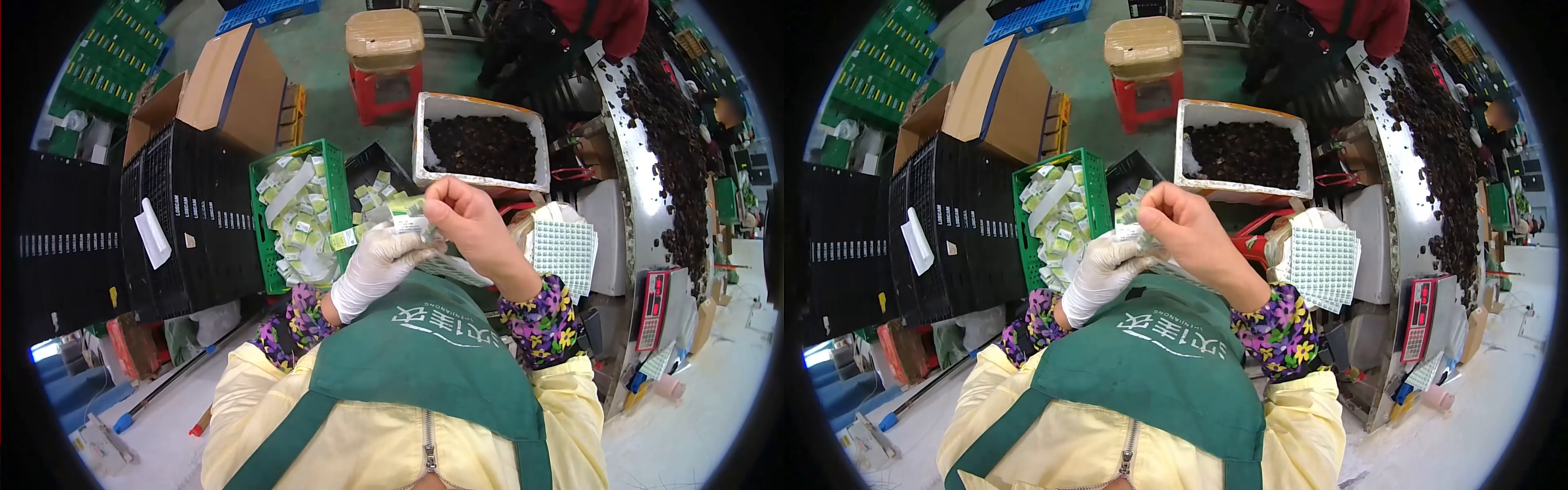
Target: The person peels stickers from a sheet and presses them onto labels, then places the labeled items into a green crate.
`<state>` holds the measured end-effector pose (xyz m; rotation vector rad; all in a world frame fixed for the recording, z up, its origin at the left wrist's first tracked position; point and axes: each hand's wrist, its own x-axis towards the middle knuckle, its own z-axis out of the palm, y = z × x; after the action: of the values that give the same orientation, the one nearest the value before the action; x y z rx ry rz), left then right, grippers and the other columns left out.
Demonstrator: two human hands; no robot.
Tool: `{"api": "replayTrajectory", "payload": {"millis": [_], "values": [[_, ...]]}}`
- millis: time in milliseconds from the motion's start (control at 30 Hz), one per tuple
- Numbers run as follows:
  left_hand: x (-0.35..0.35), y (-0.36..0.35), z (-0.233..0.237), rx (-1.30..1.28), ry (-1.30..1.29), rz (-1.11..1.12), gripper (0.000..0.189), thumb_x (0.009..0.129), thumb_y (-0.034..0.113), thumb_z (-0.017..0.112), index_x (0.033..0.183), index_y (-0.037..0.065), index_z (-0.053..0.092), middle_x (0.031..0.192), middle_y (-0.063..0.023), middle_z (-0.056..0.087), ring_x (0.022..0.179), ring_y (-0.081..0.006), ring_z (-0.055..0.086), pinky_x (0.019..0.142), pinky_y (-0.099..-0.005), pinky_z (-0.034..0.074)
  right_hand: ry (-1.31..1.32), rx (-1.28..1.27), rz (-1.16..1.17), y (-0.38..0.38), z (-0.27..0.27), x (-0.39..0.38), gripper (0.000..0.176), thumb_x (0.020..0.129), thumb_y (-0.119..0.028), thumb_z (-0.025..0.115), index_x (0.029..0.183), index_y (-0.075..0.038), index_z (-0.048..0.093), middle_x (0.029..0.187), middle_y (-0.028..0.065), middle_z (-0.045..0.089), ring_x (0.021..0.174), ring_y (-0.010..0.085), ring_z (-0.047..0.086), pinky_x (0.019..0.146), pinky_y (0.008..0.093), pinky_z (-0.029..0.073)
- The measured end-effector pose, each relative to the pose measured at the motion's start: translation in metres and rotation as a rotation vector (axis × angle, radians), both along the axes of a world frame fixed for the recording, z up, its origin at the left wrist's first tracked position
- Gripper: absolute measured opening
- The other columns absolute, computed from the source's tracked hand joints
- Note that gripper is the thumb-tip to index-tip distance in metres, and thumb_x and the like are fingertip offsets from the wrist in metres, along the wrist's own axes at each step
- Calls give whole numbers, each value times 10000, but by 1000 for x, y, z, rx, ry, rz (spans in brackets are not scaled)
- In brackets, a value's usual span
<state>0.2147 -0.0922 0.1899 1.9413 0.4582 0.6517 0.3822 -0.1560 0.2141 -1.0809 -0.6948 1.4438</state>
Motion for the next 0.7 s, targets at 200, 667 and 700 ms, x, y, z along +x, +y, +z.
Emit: {"api": "replayTrajectory", "payload": {"millis": [200,667,700], "values": [[-8,-6,-20,-93,148,-208,123,813,162,709,916,103,741,907,-100,711,839,-274,679,745,-362,515,-3,135,-347,34,-3,31,72,972,-124,540,931,-65,543,842,-39,549,745,24,510,667,195,444],[-5,-4,-14,606,98,16,281,673,179,752,945,233,707,1102,-34,673,1128,-298,592,1064,-491,347,-265,-103,-187,-11,-13,3,126,930,-132,603,860,-32,570,691,-82,509,587,-9,401,503,170,307],[-3,-5,-14,627,81,22,296,667,177,751,954,236,704,1111,-40,669,1134,-308,588,1075,-492,338,-313,-88,-171,-12,-21,3,139,910,-135,625,858,-18,571,653,-70,499,582,2,411,504,189,326]]}}
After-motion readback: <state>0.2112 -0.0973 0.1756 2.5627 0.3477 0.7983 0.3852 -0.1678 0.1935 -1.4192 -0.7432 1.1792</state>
